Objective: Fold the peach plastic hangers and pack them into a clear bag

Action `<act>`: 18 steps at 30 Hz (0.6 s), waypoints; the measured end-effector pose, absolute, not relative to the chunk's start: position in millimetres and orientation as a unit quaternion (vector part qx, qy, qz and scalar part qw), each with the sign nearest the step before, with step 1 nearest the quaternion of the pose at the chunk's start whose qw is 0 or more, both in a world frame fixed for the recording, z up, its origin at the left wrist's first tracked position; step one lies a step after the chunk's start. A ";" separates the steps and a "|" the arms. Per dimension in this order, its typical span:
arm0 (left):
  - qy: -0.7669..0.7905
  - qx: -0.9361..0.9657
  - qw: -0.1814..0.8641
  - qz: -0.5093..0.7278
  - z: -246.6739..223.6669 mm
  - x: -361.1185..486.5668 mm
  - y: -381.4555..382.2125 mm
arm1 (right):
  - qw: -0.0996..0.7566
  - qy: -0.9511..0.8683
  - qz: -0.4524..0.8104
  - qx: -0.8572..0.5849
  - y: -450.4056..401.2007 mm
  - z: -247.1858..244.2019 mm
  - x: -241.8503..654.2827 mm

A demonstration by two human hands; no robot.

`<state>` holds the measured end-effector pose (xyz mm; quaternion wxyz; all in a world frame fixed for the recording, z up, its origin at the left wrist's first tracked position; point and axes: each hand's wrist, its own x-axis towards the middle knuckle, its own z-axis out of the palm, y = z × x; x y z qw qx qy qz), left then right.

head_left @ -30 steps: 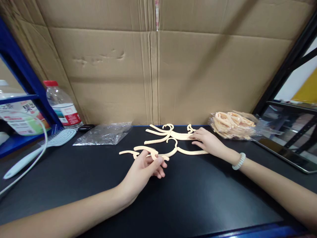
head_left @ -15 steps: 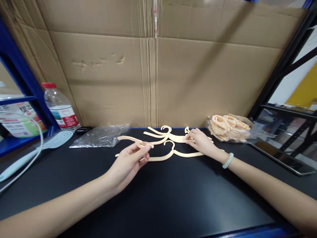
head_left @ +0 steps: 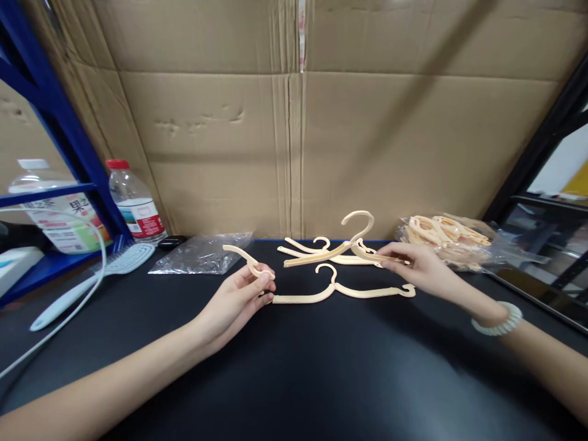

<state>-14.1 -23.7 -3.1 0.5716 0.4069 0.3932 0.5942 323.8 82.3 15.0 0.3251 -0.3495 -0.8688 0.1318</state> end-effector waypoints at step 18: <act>0.335 0.395 0.668 0.535 2.3 -4.6 -37.8 | 0.318 -0.886 0.110 -0.319 67.7 19.0 319.6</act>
